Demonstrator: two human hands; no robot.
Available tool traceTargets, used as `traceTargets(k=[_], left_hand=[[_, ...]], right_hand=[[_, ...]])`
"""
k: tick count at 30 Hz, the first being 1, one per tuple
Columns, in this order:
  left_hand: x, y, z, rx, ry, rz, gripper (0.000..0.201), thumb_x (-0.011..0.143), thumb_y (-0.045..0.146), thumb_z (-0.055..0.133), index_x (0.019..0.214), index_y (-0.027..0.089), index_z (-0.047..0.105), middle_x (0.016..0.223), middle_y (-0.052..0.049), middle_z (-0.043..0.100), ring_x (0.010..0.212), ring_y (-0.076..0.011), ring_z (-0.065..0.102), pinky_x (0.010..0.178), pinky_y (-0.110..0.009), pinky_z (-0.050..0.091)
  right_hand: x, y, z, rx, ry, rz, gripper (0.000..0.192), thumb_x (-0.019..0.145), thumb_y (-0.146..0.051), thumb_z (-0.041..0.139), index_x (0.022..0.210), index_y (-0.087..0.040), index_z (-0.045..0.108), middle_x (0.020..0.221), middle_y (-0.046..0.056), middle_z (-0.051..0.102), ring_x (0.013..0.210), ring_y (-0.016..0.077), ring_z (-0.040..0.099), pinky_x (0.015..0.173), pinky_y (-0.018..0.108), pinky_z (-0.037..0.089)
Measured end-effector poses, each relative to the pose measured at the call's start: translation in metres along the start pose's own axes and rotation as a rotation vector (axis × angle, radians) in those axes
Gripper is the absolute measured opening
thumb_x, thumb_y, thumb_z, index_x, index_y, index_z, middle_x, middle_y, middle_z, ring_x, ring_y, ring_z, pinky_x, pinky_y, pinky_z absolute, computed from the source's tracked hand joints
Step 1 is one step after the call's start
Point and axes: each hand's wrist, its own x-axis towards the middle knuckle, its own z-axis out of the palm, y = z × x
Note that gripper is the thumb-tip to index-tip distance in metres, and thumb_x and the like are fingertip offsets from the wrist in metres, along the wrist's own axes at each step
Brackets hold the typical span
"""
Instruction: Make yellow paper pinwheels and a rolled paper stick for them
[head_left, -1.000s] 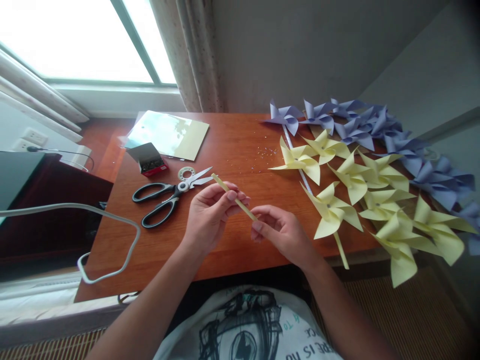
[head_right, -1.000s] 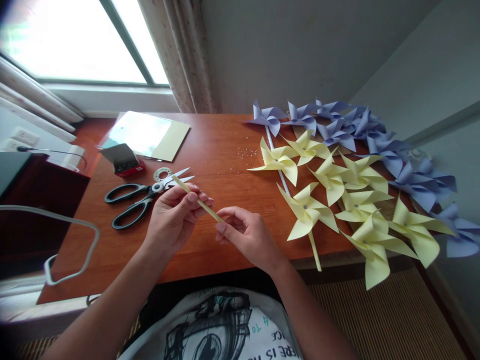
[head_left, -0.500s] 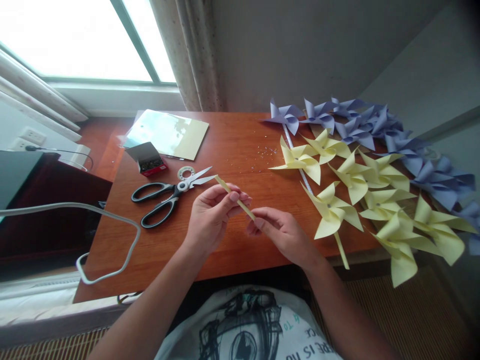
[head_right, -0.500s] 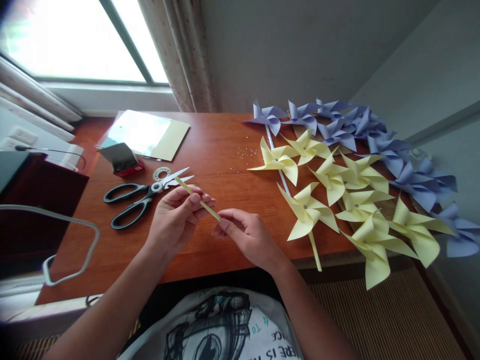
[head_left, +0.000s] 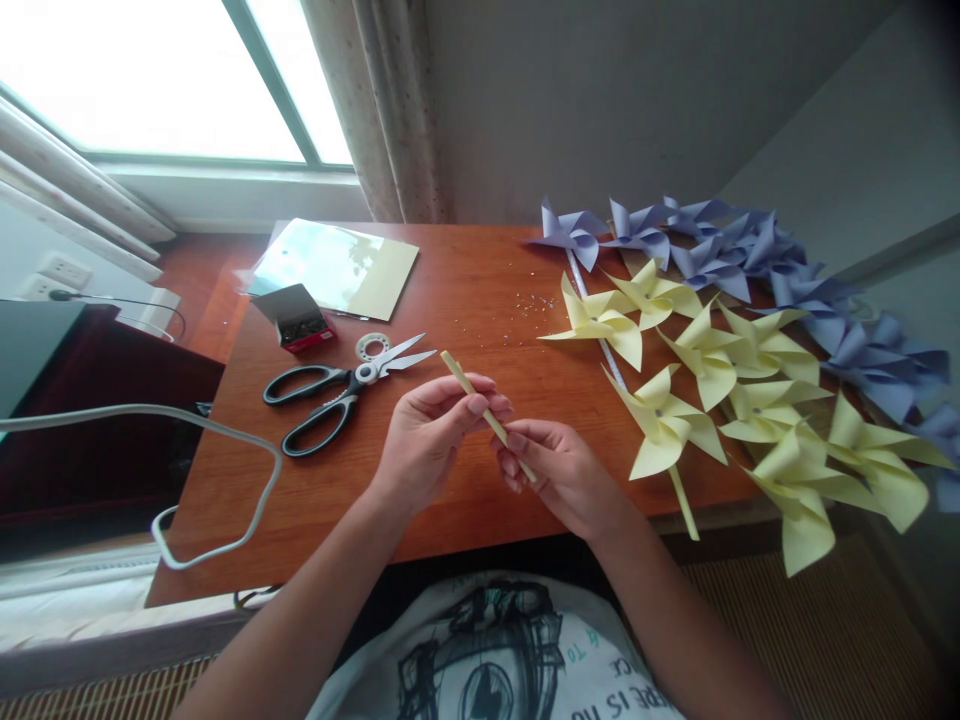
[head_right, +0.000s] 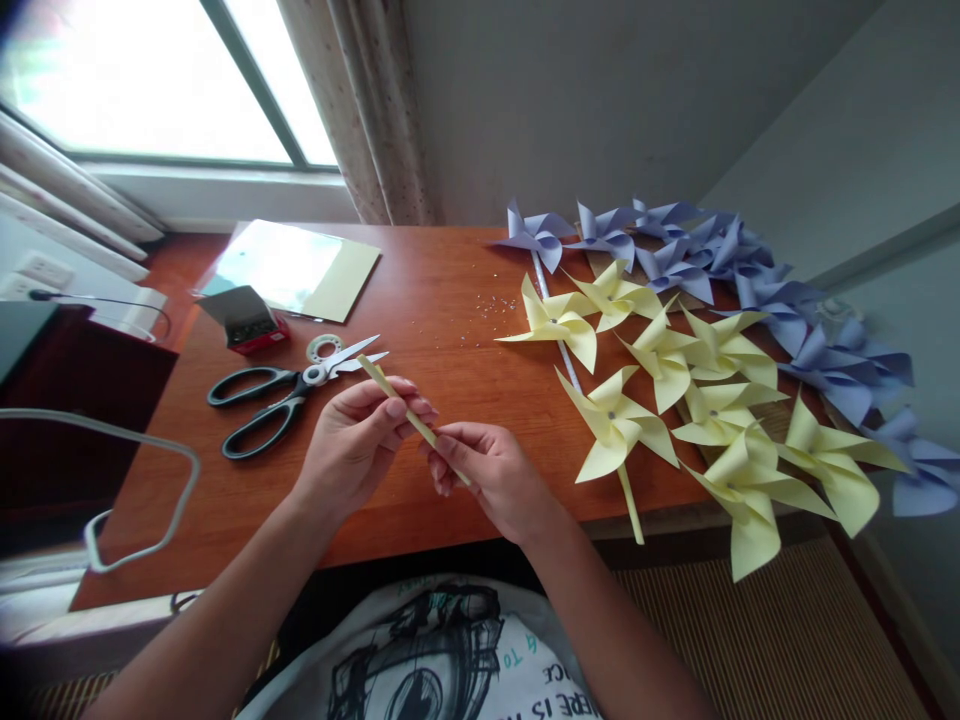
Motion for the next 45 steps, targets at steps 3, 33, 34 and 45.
traceTargets(k=[3, 33, 34, 45], left_hand=[[0.000, 0.004, -0.002, -0.030, -0.081, -0.045, 0.019, 0.072, 0.025, 0.088, 0.086, 0.017, 0.078, 0.075, -0.005, 0.077, 0.072, -0.0162, 0.074, 0.066, -0.023, 0.060], [0.003, 0.005, -0.001, 0.010, 0.006, 0.005, 0.015, 0.075, 0.014, 0.084, 0.088, 0.018, 0.077, 0.080, -0.003, 0.078, 0.077, -0.0141, 0.075, 0.072, -0.023, 0.063], [0.003, 0.005, -0.001, 0.018, 0.032, 0.018, 0.015, 0.076, 0.014, 0.083, 0.088, 0.018, 0.077, 0.082, -0.002, 0.078, 0.079, -0.0139, 0.075, 0.073, -0.023, 0.063], [0.002, 0.001, 0.004, 0.032, 0.030, 0.030, 0.018, 0.078, 0.014, 0.081, 0.094, 0.021, 0.078, 0.088, -0.002, 0.078, 0.083, -0.0130, 0.074, 0.076, -0.022, 0.062]], right_hand=[[-0.002, 0.000, -0.003, 0.222, -0.143, 0.218, 0.023, 0.087, -0.038, 0.075, 0.087, -0.015, 0.071, 0.060, -0.005, 0.051, 0.051, 0.0058, 0.046, 0.051, 0.019, 0.036], [-0.001, 0.004, -0.001, -0.054, 0.107, -0.034, 0.025, 0.085, -0.042, 0.076, 0.089, -0.017, 0.074, 0.074, 0.000, 0.068, 0.057, 0.0069, 0.059, 0.054, 0.017, 0.047], [-0.001, 0.005, -0.001, -0.170, 0.177, -0.126, 0.023, 0.085, -0.040, 0.077, 0.093, -0.019, 0.075, 0.079, 0.001, 0.071, 0.064, 0.0090, 0.063, 0.060, 0.019, 0.051], [-0.002, 0.011, 0.003, -0.275, 0.264, -0.252, 0.019, 0.091, -0.038, 0.070, 0.096, -0.020, 0.076, 0.072, 0.000, 0.071, 0.055, 0.0093, 0.064, 0.054, 0.020, 0.051]])
